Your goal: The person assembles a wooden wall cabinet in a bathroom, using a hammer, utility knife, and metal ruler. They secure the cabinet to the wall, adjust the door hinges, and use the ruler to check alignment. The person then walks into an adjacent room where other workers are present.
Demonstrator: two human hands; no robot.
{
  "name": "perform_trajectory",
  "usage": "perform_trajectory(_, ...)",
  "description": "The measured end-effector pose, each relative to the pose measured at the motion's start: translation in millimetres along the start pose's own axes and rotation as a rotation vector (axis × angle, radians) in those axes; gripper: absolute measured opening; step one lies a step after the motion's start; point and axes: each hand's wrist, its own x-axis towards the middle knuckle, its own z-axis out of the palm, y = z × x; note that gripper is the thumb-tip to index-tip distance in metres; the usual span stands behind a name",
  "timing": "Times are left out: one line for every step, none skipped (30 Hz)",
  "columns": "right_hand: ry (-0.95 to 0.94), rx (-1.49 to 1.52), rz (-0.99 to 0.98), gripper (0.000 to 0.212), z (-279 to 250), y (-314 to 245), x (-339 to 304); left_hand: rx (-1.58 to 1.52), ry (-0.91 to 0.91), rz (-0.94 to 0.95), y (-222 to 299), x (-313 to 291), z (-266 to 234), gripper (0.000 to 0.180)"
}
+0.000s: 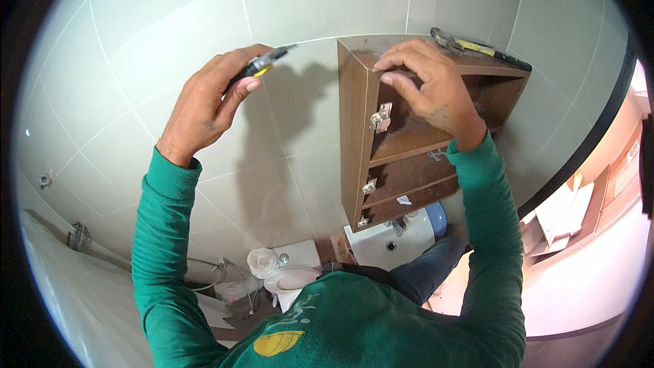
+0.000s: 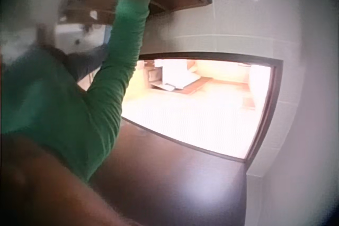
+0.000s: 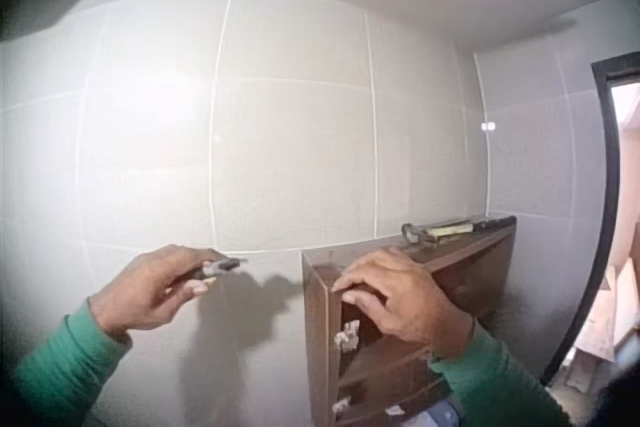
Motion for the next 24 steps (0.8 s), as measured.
perform_trajectory(-0.003, 0.009, 0.013, 0.016, -1.3, 2.1, -0.4, 0.021, -0.04, -0.017, 5.4, -0.3, -0.5, 0.042)
perform_trajectory(-0.007, 0.018, 0.026, 0.016, -2.1, 2.8, -1.3, 0.042, -0.08, -0.033, 13.3, -0.4, -2.2, 0.042)
perform_trajectory(-0.006, -0.01, 0.014, 0.016, -3.2, 0.7, -0.7, 0.065, -0.118, -0.048, 19.0, -0.8, -4.2, 0.042)
perform_trajectory(-0.005, -0.022, 0.008, 0.016, -2.7, 0.9, -0.7, 0.071, -0.141, -0.052, 21.0, -1.9, -4.8, 0.042)
perform_trajectory(-0.005, -0.035, 0.003, 0.016, -2.1, 1.7, -0.8, 0.077, -0.165, -0.056, 22.5, -2.8, -4.8, 0.041)
perform_trajectory(-0.003, -0.049, -0.003, 0.016, -1.6, 1.2, -1.3, 0.083, -0.188, -0.058, 23.6, -2.6, -5.1, 0.041)
perform_trajectory(0.043, -0.031, 0.035, 0.016, 0.2, -1.5, -2.0, 0.095, -0.198, -0.049, 24.7, -2.8, -5.3, 0.041)
perform_trajectory(0.089, -0.014, 0.073, 0.015, 2.7, -4.5, -2.3, 0.107, -0.208, -0.039, 25.6, -3.2, -5.4, 0.042)
perform_trajectory(0.137, 0.005, 0.111, 0.015, 4.3, -6.2, -4.2, 0.121, -0.22, -0.03, 27.1, -3.9, -5.8, 0.042)
perform_trajectory(0.148, -0.032, 0.071, 0.016, 5.0, -3.6, -8.3, 0.11, -0.236, -0.021, 29.4, -4.7, -6.4, 0.043)
perform_trajectory(0.159, -0.07, 0.031, 0.016, 6.4, 1.6, -13.0, 0.099, -0.253, -0.013, 32.1, -5.6, -6.9, 0.044)
perform_trajectory(0.17, -0.107, -0.011, 0.017, 6.9, 4.0, -16.2, 0.09, -0.268, -0.006, 34.0, -6.0, -7.0, 0.046)
perform_trajectory(0.192, -0.105, -0.007, 0.018, 7.7, 3.1, -18.2, 0.1, -0.279, -0.02, 34.7, -5.7, -5.5, 0.048)
perform_trajectory(0.215, -0.103, -0.003, 0.019, 9.8, 0.7, -18.8, 0.091, -0.264, -0.022, 33.6, -6.0, -2.4, 0.047)
perform_trajectory(0.238, -0.102, -0.001, 0.021, 11.7, -1.0, -18.5, 0.082, -0.247, -0.023, 30.9, -6.2, 1.6, 0.047)
perform_trajectory(0.24, -0.118, -0.002, 0.021, 12.9, -2.4, -18.8, 0.073, -0.23, -0.025, 29.6, -5.4, 4.1, 0.046)
perform_trajectory(0.241, -0.134, -0.003, 0.022, 14.1, -3.7, -19.1, 0.081, -0.238, -0.034, 30.3, -3.9, 4.7, 0.045)
perform_trajectory(0.244, -0.147, -0.002, 0.023, 15.9, -4.1, -19.7, 0.091, -0.248, -0.044, 31.6, -3.3, 4.6, 0.045)
perform_trajectory(0.252, -0.154, -0.005, 0.023, 17.3, -3.3, -19.9, 0.102, -0.258, -0.054, 32.5, -2.5, 5.0, 0.044)
perform_trajectory(0.259, -0.161, -0.008, 0.024, 18.4, -1.7, -20.0, 0.094, -0.254, -0.037, 30.9, -2.6, 6.4, 0.043)
perform_trajectory(0.266, -0.163, -0.013, 0.025, 20.5, -1.2, -19.9, 0.09, -0.249, -0.024, 27.6, -5.7, 7.1, 0.042)
perform_trajectory(0.274, -0.156, -0.007, 0.025, 22.1, -1.6, -20.0, 0.086, -0.245, -0.011, 25.3, -7.8, 8.0, 0.041)
perform_trajectory(0.283, -0.149, -0.001, 0.025, 22.9, -2.3, -19.7, 0.076, -0.258, -0.037, 24.5, -9.1, 8.9, 0.041)
perform_trajectory(0.288, -0.145, 0.007, 0.024, 23.0, -3.2, -20.2, 0.063, -0.271, -0.063, 23.6, -10.9, 10.5, 0.04)
